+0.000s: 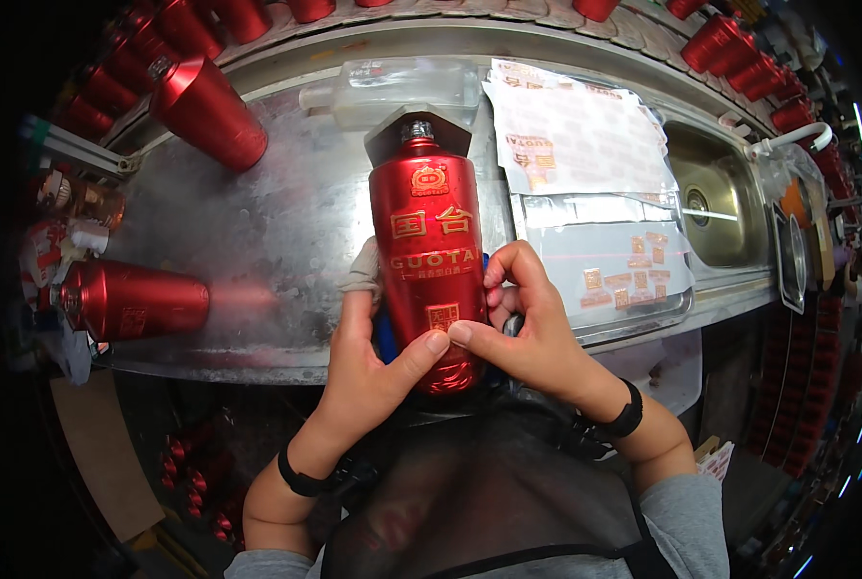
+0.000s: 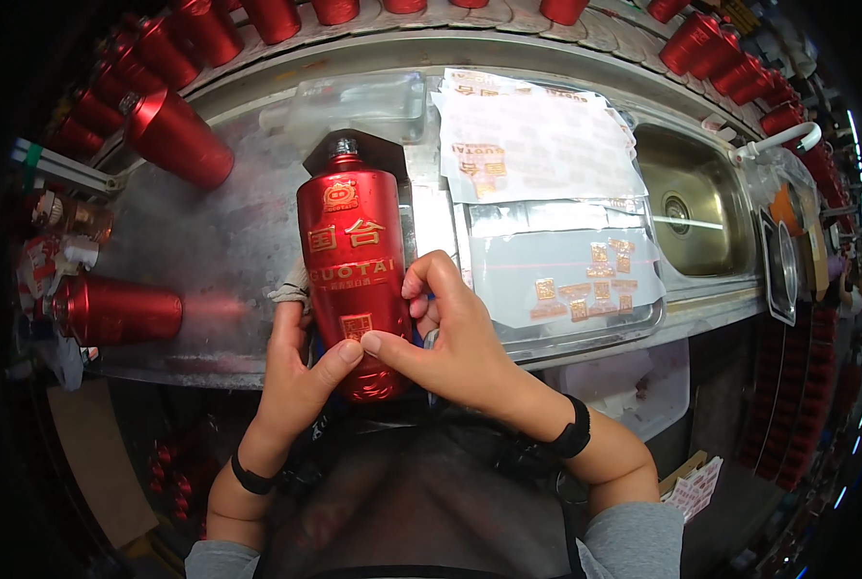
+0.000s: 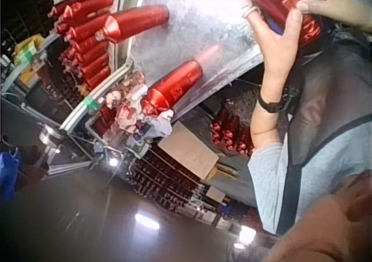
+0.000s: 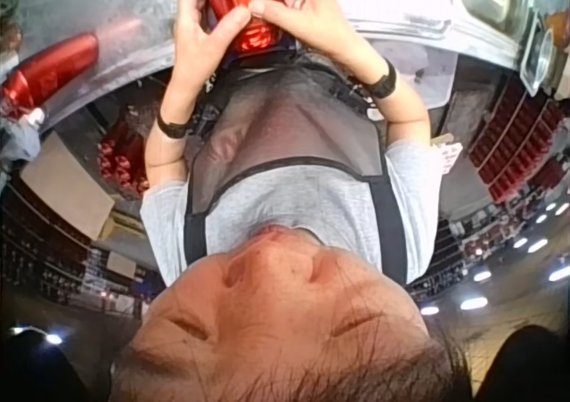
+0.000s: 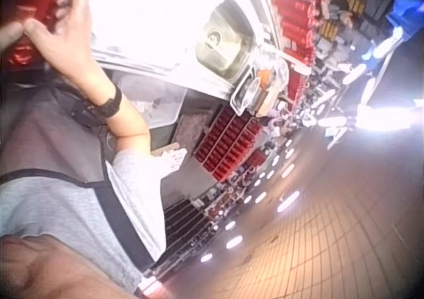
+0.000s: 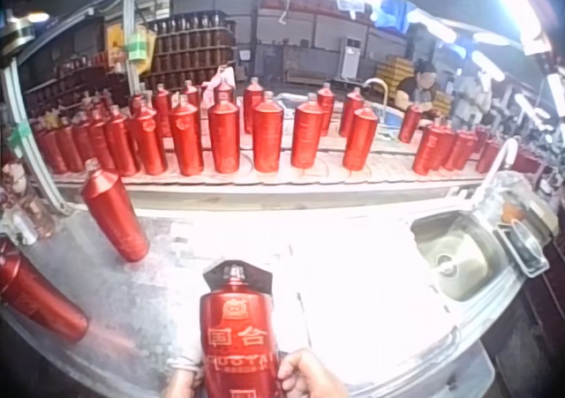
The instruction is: Applying decorative labels and cleaning red liquor bottles on an assembly line.
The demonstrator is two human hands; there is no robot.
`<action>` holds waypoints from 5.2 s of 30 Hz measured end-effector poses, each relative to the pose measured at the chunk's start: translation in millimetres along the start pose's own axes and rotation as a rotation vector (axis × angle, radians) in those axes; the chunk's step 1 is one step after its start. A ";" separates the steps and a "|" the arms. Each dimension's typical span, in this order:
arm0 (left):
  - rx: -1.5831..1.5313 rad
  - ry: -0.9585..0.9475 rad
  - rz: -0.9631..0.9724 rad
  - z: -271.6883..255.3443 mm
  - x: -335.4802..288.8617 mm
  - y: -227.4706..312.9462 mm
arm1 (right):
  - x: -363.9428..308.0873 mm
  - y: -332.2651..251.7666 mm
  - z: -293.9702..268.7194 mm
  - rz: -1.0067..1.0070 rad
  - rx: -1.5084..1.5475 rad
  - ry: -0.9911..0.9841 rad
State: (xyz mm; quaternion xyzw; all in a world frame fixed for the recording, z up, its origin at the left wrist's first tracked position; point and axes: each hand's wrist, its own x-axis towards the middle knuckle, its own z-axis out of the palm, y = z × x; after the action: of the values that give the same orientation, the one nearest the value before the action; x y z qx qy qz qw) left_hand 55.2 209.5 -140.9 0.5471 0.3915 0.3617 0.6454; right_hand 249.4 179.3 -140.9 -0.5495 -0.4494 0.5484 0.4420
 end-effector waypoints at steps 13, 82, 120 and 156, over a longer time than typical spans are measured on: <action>0.000 -0.003 -0.010 0.0 -1.1 0.2 | 4.3 -3.4 5.6 0.037 0.034 0.033; 0.151 -0.215 0.096 -20.6 -36.1 0.2 | -54.2 -18.1 3.0 -0.198 -0.147 0.194; 0.806 -0.022 0.422 -17.6 -35.2 -8.4 | -9.3 -24.0 -0.1 -0.372 -0.334 0.365; 1.132 0.019 0.363 -18.5 -43.4 0.2 | -39.8 -7.4 -1.4 -0.365 -0.175 0.199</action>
State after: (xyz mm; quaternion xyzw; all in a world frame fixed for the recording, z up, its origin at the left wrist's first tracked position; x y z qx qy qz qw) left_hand 19.7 178.6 -137.7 0.8612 0.4295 0.2058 0.1777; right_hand 250.9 141.9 -125.4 -0.5467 -0.5414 0.3613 0.5266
